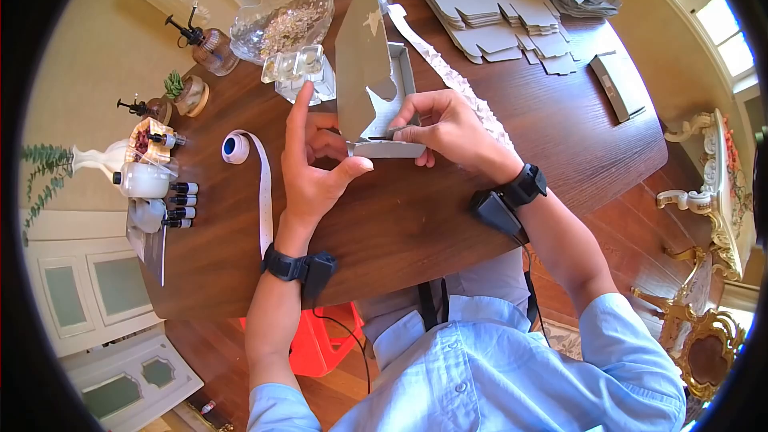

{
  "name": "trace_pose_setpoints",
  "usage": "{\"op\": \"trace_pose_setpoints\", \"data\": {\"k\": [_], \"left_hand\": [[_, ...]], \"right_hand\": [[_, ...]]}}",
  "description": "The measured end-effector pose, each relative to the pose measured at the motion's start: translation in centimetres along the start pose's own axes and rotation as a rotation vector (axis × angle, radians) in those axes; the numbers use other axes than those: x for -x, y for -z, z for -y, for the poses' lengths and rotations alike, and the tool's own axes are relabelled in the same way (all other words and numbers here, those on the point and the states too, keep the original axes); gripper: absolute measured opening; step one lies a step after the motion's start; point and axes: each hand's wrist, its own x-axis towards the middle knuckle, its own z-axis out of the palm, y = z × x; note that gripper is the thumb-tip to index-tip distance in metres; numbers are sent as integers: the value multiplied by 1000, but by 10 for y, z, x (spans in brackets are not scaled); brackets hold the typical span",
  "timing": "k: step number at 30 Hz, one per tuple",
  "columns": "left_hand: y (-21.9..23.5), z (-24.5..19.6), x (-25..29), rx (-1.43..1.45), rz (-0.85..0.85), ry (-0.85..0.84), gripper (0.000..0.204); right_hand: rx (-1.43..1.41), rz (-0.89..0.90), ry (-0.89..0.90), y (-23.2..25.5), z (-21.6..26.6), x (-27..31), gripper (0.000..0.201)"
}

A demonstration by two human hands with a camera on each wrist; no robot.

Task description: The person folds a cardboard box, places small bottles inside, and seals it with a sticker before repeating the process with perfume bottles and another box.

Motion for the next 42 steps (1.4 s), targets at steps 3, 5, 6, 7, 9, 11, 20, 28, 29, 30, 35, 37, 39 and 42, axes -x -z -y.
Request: {"op": "trace_pose_setpoints", "data": {"k": [3, 5, 6, 7, 9, 11, 20, 28, 29, 30, 35, 37, 39, 42], "left_hand": [[3, 1, -4, -78, -4, -55, 130], [7, 4, -8, -214, -29, -199, 136], [10, 4, -10, -214, -28, -198, 136], [13, 4, -11, -286, 5, -249, 138], [17, 3, -13, -357, 39, -300, 139], [19, 2, -14, -476, 52, -406, 140], [16, 2, -12, -320, 78, -296, 135], [14, 7, -3, -158, 4, -83, 101], [14, 9, -2, -132, -25, -66, 97], [15, 10, -1, -133, -24, -67, 97], [10, 5, -1, -159, -48, -140, 91], [11, 5, -2, -168, -49, -154, 89], [11, 6, -2, -179, -51, -169, 88], [11, 8, -3, -171, -59, -198, 85]], "right_hand": [[-1, 1, -5, 0, -1, 0, 6], [7, 6, -11, 0, -2, 0, 5], [17, 12, -17, 0, -2, -1, 5], [17, 12, -18, 0, -1, -1, 5], [49, 29, -41, 1, 0, -1, 4], [67, 46, -45, 2, 0, -1, 4], [94, 73, 1, -1, 0, -1, 13], [89, 128, 93, 0, 1, 2, 27], [82, 127, 107, -1, 1, 2, 28], [74, 125, 121, -2, 0, 3, 29], [87, 81, 164, -7, -2, 3, 24], [86, 66, 157, -9, -1, 3, 23], [78, 38, 147, -11, -1, 4, 21], [117, 4, 159, -12, -4, 4, 21]]}}
